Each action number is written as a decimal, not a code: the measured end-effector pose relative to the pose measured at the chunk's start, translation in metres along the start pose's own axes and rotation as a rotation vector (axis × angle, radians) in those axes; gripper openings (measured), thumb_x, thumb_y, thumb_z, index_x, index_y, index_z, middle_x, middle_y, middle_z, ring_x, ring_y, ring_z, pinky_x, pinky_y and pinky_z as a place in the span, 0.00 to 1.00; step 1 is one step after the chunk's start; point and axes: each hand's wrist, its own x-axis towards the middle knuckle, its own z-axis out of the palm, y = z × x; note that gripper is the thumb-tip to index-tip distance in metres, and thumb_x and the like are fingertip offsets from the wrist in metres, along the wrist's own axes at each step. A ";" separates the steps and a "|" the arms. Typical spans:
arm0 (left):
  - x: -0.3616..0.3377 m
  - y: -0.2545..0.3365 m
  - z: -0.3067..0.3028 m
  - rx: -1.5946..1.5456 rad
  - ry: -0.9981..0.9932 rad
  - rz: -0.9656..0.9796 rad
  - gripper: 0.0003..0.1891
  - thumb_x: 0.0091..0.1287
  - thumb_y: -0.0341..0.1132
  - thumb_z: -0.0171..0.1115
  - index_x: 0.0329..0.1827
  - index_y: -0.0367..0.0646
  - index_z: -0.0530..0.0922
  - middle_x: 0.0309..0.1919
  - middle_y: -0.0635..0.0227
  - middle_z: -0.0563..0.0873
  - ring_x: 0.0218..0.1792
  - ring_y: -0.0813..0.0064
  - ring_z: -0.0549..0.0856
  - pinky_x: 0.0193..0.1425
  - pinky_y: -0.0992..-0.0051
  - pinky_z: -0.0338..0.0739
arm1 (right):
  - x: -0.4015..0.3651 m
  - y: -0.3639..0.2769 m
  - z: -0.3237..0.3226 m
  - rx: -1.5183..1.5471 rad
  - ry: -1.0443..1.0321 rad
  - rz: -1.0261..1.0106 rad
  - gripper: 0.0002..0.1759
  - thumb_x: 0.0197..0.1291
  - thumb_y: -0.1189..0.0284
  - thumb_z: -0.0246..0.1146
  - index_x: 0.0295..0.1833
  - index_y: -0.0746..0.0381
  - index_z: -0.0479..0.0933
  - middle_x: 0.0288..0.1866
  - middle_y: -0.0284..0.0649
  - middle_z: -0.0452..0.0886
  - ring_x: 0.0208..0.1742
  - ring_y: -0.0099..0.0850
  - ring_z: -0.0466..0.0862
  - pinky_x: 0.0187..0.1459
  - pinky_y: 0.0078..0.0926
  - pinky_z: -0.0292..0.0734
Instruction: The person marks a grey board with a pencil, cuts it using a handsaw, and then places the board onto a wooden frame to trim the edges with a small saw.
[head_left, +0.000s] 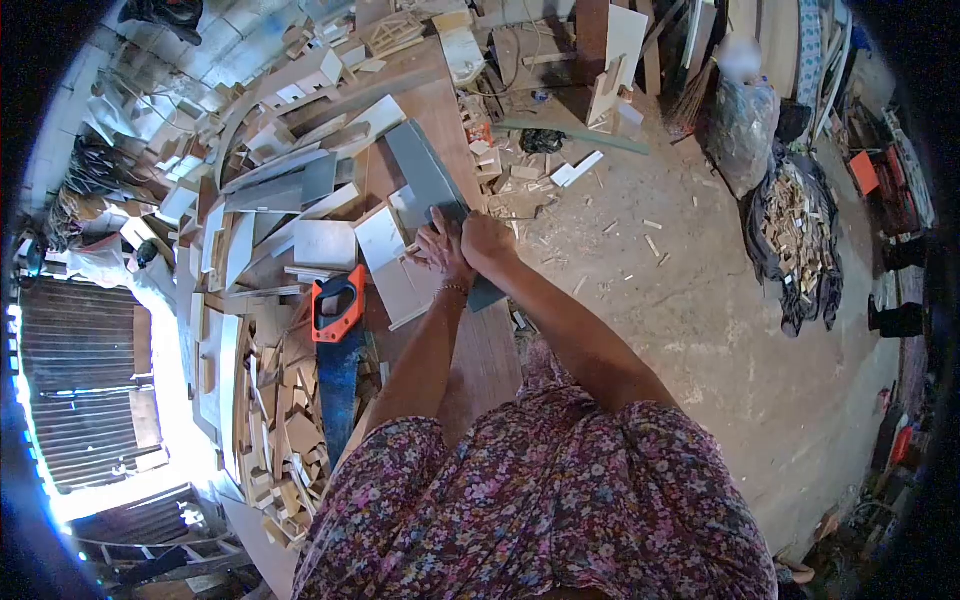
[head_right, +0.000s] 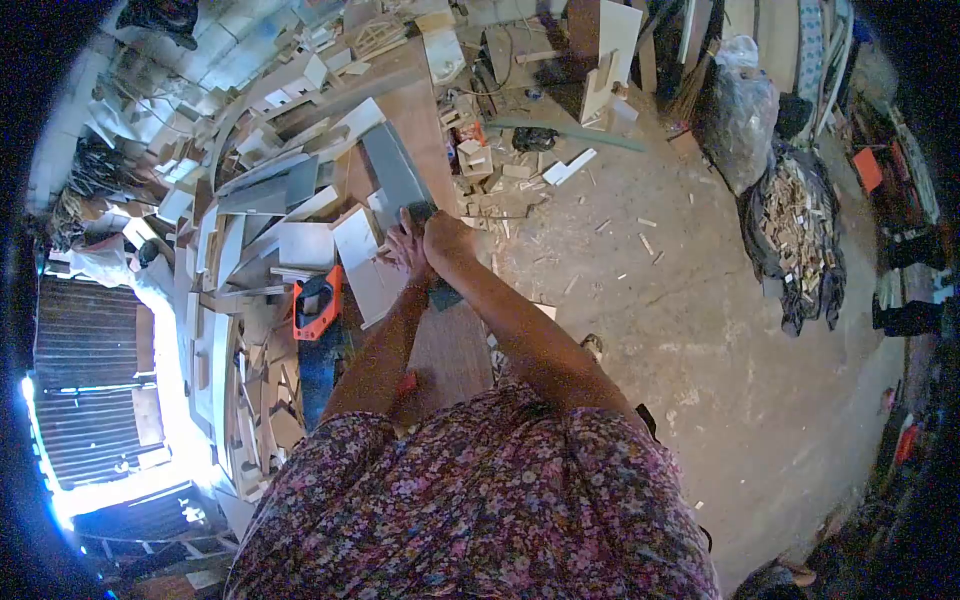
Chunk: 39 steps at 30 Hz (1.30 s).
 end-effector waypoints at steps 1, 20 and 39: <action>-0.003 -0.001 0.000 -0.006 -0.009 -0.003 0.26 0.56 0.42 0.49 0.60 0.59 0.57 0.41 0.62 0.66 0.50 0.62 0.64 0.56 0.41 0.36 | -0.003 0.001 -0.002 -0.002 -0.008 -0.001 0.13 0.51 0.71 0.46 0.35 0.69 0.72 0.31 0.52 0.77 0.36 0.44 0.79 0.34 0.35 0.75; 0.000 0.002 -0.002 0.087 -0.079 -0.077 0.27 0.59 0.42 0.46 0.62 0.57 0.52 0.44 0.63 0.66 0.53 0.65 0.63 0.57 0.43 0.38 | -0.021 0.010 -0.010 -0.008 -0.016 -0.084 0.13 0.51 0.72 0.45 0.35 0.69 0.72 0.31 0.51 0.77 0.35 0.42 0.79 0.34 0.35 0.75; -0.003 0.001 0.001 0.021 -0.052 -0.047 0.26 0.60 0.42 0.44 0.62 0.57 0.53 0.49 0.60 0.63 0.58 0.61 0.57 0.58 0.43 0.32 | -0.055 0.018 -0.039 -0.021 -0.145 -0.006 0.13 0.50 0.72 0.45 0.36 0.69 0.72 0.34 0.53 0.76 0.38 0.44 0.78 0.37 0.36 0.74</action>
